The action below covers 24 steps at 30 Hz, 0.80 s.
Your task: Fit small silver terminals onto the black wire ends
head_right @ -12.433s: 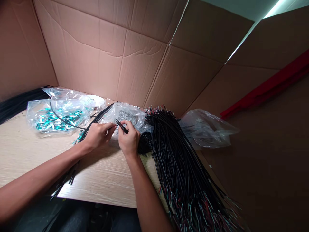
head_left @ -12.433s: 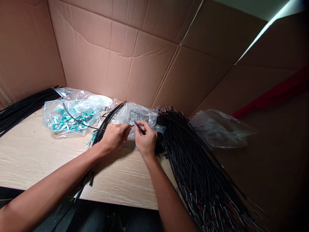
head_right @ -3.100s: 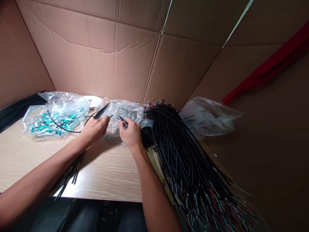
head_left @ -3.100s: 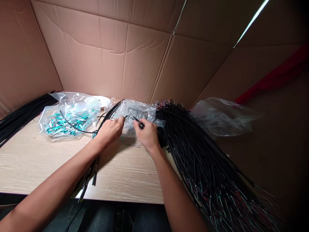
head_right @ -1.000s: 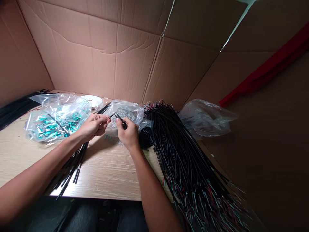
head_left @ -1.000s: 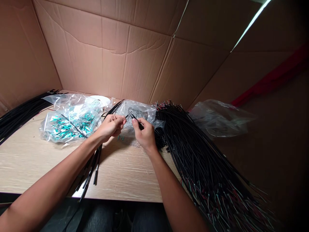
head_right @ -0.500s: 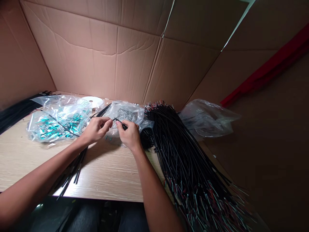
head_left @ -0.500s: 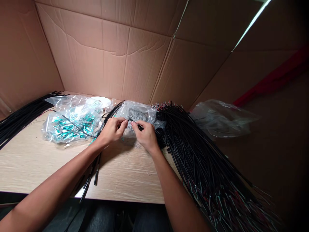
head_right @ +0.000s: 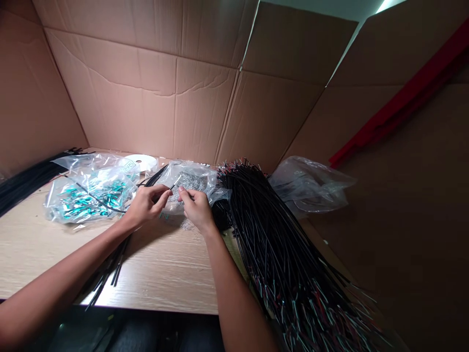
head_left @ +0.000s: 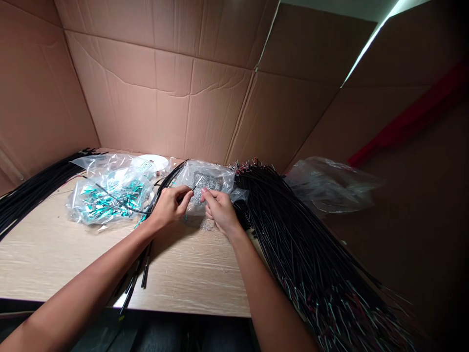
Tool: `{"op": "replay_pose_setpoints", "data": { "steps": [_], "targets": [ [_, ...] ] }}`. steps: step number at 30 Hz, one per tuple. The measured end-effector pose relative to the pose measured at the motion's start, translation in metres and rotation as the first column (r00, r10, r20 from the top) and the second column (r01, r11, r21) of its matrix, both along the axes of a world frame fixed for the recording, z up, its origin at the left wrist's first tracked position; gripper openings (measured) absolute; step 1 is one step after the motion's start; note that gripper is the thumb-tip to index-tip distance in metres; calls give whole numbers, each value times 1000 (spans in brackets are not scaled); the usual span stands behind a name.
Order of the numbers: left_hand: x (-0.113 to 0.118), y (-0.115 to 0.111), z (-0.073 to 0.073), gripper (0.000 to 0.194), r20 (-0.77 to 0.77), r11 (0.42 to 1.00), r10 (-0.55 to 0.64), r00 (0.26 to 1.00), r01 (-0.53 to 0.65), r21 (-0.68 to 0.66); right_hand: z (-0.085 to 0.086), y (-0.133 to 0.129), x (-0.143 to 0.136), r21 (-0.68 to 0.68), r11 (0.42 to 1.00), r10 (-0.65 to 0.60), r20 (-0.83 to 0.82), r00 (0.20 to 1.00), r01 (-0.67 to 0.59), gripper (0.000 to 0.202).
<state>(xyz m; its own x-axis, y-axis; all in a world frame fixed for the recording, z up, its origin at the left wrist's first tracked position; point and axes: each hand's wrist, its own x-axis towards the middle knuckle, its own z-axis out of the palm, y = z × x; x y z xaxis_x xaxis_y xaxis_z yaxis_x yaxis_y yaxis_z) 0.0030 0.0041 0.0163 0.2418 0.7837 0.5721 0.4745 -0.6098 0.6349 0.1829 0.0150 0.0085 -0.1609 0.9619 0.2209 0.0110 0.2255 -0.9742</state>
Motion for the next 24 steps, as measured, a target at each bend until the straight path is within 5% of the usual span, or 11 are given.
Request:
{"op": "replay_pose_setpoints", "data": {
  "steps": [12, 24],
  "targets": [
    [-2, 7, -15, 26, -152, 989, 17, 988, 5, 147, 3, -3, 1, -45, 997, 58, -70, 996, -62, 47],
    [-4, 11, -21, 24, -272, 959, 165, 948, -90, 270, 2, -5, -6, -70, 994, 78, -150, 986, -89, 48]
  ]
}}
